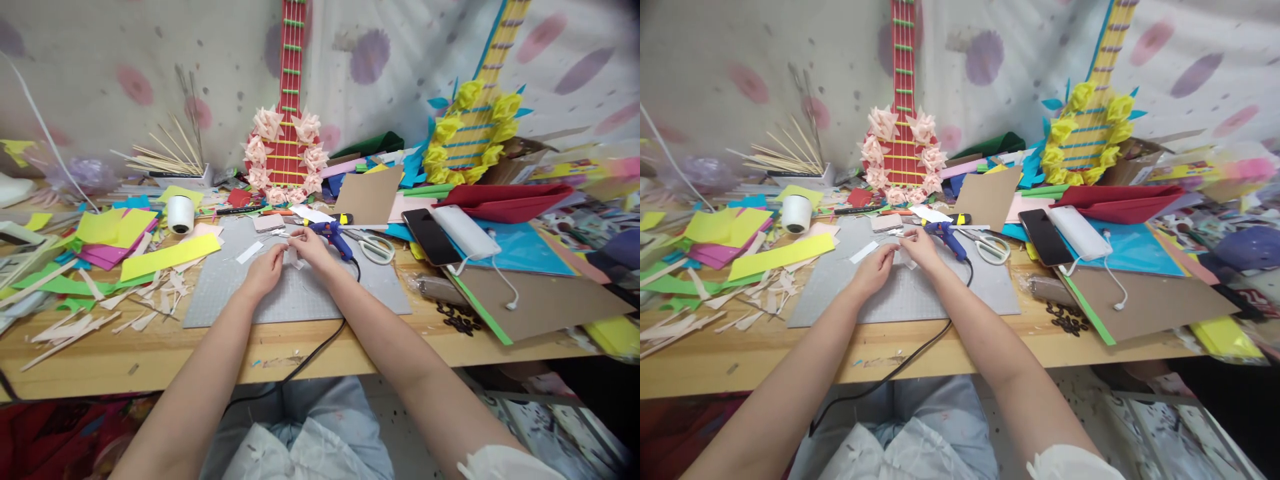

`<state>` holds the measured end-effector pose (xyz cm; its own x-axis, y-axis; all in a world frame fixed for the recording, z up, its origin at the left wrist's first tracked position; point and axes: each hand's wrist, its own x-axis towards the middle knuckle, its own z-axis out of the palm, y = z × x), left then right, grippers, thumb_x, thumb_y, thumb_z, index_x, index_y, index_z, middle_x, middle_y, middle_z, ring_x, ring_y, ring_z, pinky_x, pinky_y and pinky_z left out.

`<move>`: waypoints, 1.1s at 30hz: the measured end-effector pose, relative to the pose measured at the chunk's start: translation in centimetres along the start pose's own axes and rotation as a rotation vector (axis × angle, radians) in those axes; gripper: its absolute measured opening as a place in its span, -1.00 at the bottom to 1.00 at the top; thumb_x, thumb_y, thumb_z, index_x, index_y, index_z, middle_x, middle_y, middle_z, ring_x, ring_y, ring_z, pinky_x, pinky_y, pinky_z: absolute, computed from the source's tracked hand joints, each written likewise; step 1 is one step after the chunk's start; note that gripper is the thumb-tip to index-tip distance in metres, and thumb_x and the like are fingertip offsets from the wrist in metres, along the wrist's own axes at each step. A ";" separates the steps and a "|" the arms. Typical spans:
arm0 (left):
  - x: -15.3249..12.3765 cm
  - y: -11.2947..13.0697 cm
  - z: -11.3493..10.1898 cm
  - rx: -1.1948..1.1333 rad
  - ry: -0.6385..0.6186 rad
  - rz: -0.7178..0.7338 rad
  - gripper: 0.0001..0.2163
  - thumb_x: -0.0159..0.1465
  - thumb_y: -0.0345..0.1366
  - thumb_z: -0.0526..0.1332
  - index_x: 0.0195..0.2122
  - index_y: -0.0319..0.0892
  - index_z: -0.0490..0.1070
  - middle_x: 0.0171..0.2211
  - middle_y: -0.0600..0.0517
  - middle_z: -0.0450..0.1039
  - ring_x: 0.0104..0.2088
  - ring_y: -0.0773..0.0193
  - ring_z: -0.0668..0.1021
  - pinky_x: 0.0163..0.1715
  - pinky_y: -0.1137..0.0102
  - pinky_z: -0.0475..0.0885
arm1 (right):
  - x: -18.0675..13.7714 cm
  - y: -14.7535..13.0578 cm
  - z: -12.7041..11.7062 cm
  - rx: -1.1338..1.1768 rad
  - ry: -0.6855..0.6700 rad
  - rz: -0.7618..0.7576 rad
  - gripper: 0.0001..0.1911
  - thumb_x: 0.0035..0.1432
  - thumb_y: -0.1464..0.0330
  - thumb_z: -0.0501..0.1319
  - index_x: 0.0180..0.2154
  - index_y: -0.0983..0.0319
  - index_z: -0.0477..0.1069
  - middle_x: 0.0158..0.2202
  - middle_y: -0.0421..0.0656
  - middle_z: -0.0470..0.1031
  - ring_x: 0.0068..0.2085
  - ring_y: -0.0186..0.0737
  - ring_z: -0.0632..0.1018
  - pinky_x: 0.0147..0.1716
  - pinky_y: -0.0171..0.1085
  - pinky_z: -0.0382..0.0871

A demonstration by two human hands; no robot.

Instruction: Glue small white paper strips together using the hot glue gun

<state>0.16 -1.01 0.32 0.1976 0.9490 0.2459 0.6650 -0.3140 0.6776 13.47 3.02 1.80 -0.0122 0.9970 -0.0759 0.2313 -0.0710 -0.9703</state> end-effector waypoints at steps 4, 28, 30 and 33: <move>0.0 -0.1 0.0 0.026 0.027 0.004 -0.68 0.24 -0.28 -0.11 -0.08 -0.15 0.32 -0.15 -0.07 0.43 -0.13 0.17 0.45 -0.13 0.28 0.30 | -0.1 0.1 -0.4 -0.009 -0.009 -0.048 -0.77 -0.10 0.33 0.20 -0.33 0.22 0.26 -0.54 -0.31 0.32 -0.51 -0.42 0.38 -0.48 -0.39 0.27; 0.4 0.2 -0.3 -0.325 0.234 -0.066 -0.78 0.06 -0.28 0.19 -0.25 -0.15 0.35 -0.34 0.03 0.47 -0.31 0.31 0.51 -0.24 0.38 0.37 | -1.4 0.9 -0.2 -0.014 -0.029 -0.303 -0.73 -0.09 0.34 0.20 -0.28 0.19 0.21 -0.50 -0.31 0.35 -0.41 -0.36 0.42 -0.33 -0.31 0.27; 0.3 0.3 -0.3 -0.326 0.217 -0.072 -0.78 0.05 -0.27 0.19 -0.25 -0.16 0.35 -0.37 0.03 0.47 -0.32 0.30 0.52 -0.23 0.37 0.36 | -1.5 0.9 -0.2 -0.014 -0.034 -0.311 -0.73 -0.09 0.34 0.20 -0.28 0.19 0.21 -0.49 -0.31 0.36 -0.41 -0.36 0.42 -0.33 -0.30 0.27; 0.3 0.5 -0.4 -0.303 0.206 -0.086 -0.76 0.04 -0.27 0.19 -0.24 -0.16 0.34 -0.40 0.04 0.48 -0.33 0.30 0.52 -0.26 0.38 0.35 | -1.6 0.7 -0.3 -0.013 -0.052 -0.311 -0.73 -0.09 0.33 0.20 -0.29 0.19 0.21 -0.49 -0.31 0.35 -0.43 -0.37 0.41 -0.35 -0.31 0.27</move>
<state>0.25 -0.95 1.04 -0.0197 0.9560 0.2925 0.4236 -0.2570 0.8686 13.99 1.34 1.30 -0.1338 0.9680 0.2124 0.2213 0.2381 -0.9457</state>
